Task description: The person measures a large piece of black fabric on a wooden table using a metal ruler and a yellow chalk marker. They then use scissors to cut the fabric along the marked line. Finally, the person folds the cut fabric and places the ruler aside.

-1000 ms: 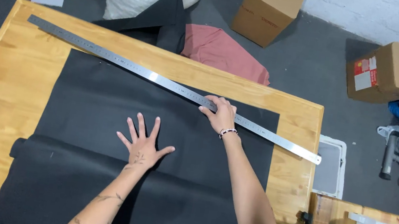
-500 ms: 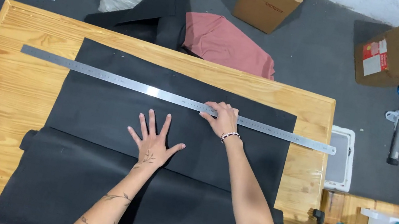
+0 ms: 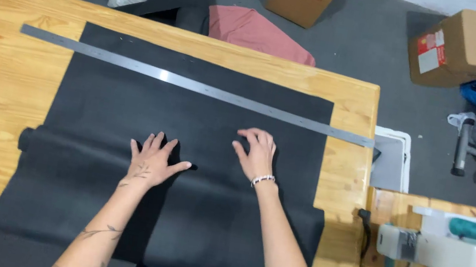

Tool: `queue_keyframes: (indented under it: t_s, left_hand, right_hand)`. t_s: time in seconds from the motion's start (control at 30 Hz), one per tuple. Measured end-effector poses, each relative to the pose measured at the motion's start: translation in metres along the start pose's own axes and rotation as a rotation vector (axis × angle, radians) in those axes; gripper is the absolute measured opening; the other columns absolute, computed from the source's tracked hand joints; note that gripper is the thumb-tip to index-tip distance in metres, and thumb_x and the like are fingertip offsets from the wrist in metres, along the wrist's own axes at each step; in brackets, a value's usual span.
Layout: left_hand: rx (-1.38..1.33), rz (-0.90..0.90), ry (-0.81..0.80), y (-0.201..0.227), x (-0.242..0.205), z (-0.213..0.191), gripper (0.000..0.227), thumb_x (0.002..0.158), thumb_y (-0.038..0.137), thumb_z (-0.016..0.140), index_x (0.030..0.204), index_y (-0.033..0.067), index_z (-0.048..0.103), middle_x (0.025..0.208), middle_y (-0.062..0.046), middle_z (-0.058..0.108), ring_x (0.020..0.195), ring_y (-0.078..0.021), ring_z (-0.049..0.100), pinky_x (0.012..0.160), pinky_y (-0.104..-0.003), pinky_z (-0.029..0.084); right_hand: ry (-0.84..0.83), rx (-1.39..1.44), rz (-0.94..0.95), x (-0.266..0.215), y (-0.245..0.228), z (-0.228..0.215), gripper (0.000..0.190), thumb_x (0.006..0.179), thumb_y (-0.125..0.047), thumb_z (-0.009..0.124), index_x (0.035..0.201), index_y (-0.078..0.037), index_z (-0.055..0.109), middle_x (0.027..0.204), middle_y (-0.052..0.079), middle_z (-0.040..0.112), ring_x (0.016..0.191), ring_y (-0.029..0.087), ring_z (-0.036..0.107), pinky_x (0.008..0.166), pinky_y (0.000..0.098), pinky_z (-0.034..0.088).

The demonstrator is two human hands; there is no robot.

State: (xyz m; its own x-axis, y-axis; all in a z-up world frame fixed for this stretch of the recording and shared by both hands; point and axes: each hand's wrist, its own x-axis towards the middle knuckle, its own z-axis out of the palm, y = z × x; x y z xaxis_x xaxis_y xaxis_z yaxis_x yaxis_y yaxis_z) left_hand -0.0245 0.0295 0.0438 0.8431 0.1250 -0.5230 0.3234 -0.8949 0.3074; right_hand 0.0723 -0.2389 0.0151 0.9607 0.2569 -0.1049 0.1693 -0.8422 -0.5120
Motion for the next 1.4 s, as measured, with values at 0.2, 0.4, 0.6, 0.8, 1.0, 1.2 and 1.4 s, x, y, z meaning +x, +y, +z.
queue_keyframes:
  t_s: [0.2,0.4,0.6,0.8,1.0,1.2,1.4]
  left_hand:
    - [0.132,0.14,0.075,0.037,-0.064,0.014,0.08,0.09,0.076,0.048,0.149,0.0221,0.048,0.157,-0.016,0.039,0.153,-0.0355,0.025,0.116,-0.073,0.0]
    - [0.039,0.329,0.198,0.107,-0.143,0.053,0.079,0.088,0.068,0.06,0.149,0.0187,0.046,0.159,-0.022,0.029,0.153,-0.0418,0.017,0.112,-0.078,0.007]
    - [0.11,0.121,0.085,0.134,-0.167,0.09,0.135,0.056,0.078,0.086,0.161,0.0347,0.014,0.169,-0.02,-0.004,0.154,-0.044,-0.009,0.108,-0.08,0.003]
    - [0.103,0.05,0.002,0.124,-0.143,0.12,0.135,0.061,0.085,0.078,0.161,0.0429,-0.001,0.17,-0.011,-0.015,0.154,-0.0371,-0.019,0.109,-0.077,-0.006]
    - [0.168,0.003,-0.13,0.122,-0.14,0.117,0.148,0.052,0.087,0.083,0.159,0.0453,-0.01,0.168,-0.01,-0.025,0.152,-0.0366,-0.026,0.108,-0.078,-0.007]
    - [0.18,0.016,-0.204,0.113,-0.133,0.121,0.163,0.044,0.078,0.096,0.158,0.0458,-0.018,0.165,-0.011,-0.033,0.149,-0.0372,-0.034,0.105,-0.079,-0.011]
    - [0.181,-0.006,-0.201,0.12,-0.14,0.119,0.162,0.048,0.073,0.096,0.157,0.0446,-0.02,0.164,-0.012,-0.034,0.149,-0.0374,-0.034,0.106,-0.078,-0.01]
  right_hand:
    - [0.056,0.066,0.113,-0.132,0.018,-0.042,0.021,0.095,-0.039,0.067,0.114,-0.031,0.068,0.117,-0.007,0.056,0.127,0.015,0.045,0.113,0.0395,0.033]
    - [0.269,0.055,0.131,-0.253,0.059,-0.062,0.017,0.096,-0.037,0.066,0.111,-0.029,0.07,0.109,-0.008,0.061,0.117,0.013,0.055,0.103,0.0349,0.043]
    - [-0.078,-0.202,0.328,-0.284,0.041,-0.076,0.08,0.087,-0.071,0.059,0.154,-0.036,0.035,0.167,0.011,0.015,0.153,0.039,0.008,0.118,0.0671,0.007]
    - [-0.241,-0.304,0.293,-0.277,0.062,-0.048,0.083,0.093,-0.077,0.033,0.161,-0.034,0.013,0.17,0.013,0.001,0.155,0.038,-0.006,0.118,0.0656,-0.003]
    - [-0.242,-0.345,0.29,-0.274,0.083,-0.023,0.089,0.088,-0.084,0.028,0.161,-0.039,0.005,0.17,0.011,-0.007,0.155,0.038,-0.008,0.117,0.0686,-0.005]
    - [-0.314,-0.326,0.301,-0.273,0.081,-0.025,0.09,0.088,-0.084,0.025,0.161,-0.039,-0.002,0.169,0.011,-0.013,0.154,0.038,-0.015,0.116,0.0692,-0.008]
    - [-0.339,-0.309,0.312,-0.274,0.082,-0.024,0.09,0.088,-0.085,0.024,0.161,-0.041,-0.004,0.168,0.009,-0.019,0.153,0.036,-0.021,0.116,0.0689,-0.011]
